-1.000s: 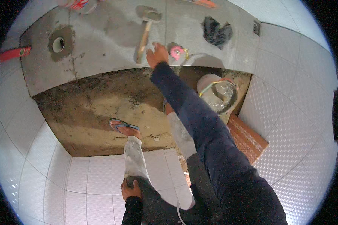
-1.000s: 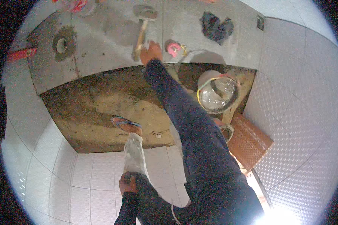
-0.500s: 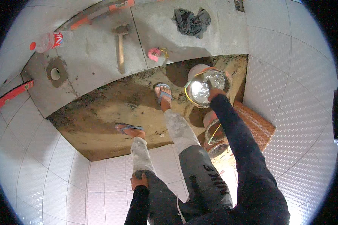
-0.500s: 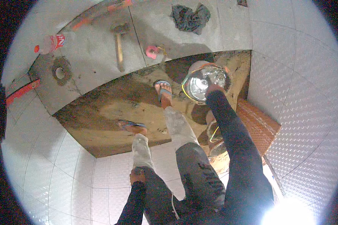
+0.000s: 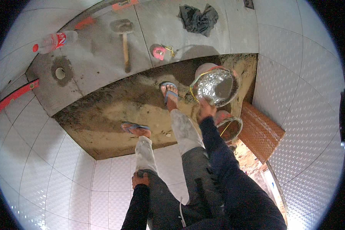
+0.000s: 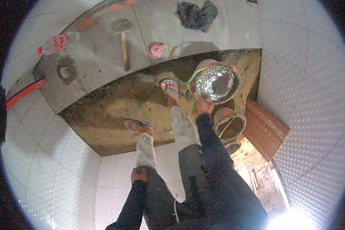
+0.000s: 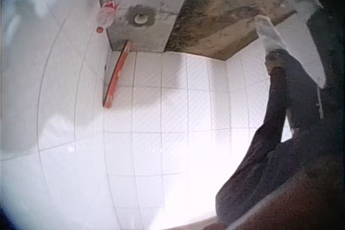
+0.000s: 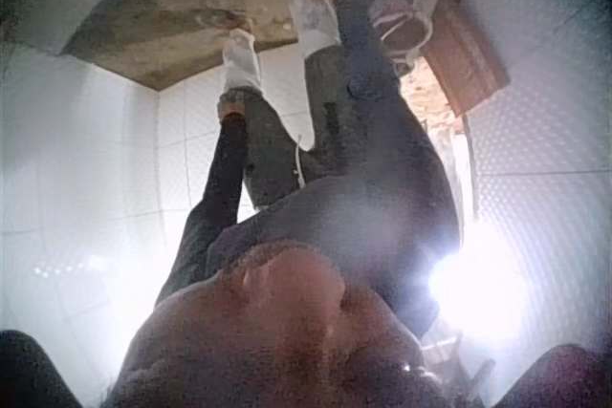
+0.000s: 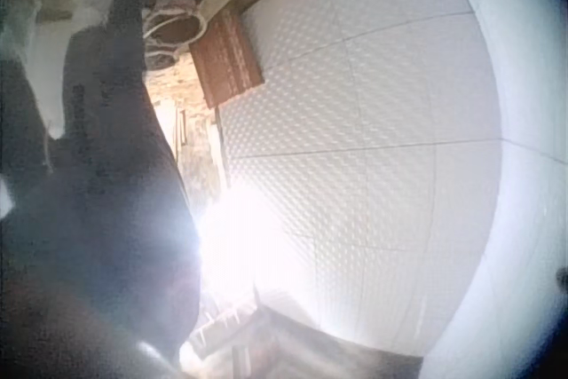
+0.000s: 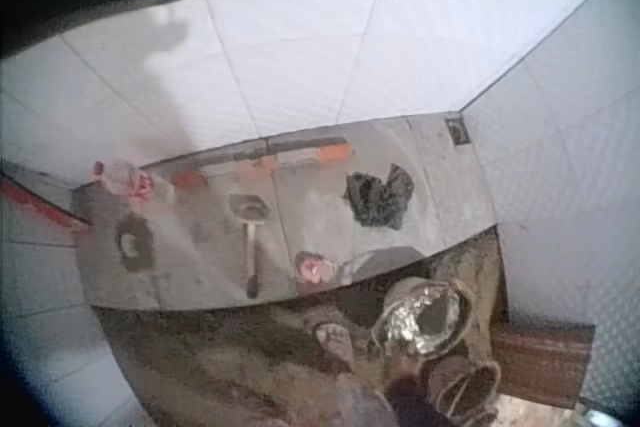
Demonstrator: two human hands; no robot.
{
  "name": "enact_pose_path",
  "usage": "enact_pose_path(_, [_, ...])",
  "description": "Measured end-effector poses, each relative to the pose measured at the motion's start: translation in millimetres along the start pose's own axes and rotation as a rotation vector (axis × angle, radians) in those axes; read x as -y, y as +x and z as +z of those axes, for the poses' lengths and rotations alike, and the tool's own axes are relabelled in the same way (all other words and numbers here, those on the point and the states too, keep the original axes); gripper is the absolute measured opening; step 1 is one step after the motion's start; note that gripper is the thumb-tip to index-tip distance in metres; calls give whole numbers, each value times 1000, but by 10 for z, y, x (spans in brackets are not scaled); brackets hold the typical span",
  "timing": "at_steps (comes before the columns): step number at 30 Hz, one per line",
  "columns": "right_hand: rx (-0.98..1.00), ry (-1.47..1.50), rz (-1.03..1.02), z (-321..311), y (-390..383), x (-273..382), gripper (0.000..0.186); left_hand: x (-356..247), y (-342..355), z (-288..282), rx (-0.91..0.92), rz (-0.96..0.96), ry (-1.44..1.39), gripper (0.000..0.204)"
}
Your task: The person installs floor tiles in a tiled room, using a rubber mallet to tap tiles into place and a spirit level to check alignment. They apply cement mortar around a floor drain using a trowel and mark a tile with a red marker before placing it. The person also pours cement from a bucket onto the floor to prepare the surface.
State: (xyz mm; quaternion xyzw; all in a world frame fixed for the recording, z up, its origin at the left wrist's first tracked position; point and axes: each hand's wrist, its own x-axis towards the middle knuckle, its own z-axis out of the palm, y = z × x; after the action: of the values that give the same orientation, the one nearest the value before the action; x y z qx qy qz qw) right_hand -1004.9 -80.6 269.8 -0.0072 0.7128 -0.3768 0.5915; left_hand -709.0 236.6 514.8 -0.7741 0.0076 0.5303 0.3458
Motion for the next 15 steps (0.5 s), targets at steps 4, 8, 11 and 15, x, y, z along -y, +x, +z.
enact_pose_path(4, [-190, 0, -315, 630, 532, -422, 48, 28, 37, -79, 4, 15, -55, 69])
enact_pose_path(8, [98, -67, -88, 467, 545, -16, 43, -76, -145, -205, 50, 38, -215, 69])
enact_pose_path(11, [260, -372, 182, 149, 76, 719, 51, -52, -258, -237, 21, -25, -182, 69])
enact_pose_path(15, [-59, -680, 70, 95, -828, 1369, 52, 251, -65, -341, 25, -42, -304, 67])
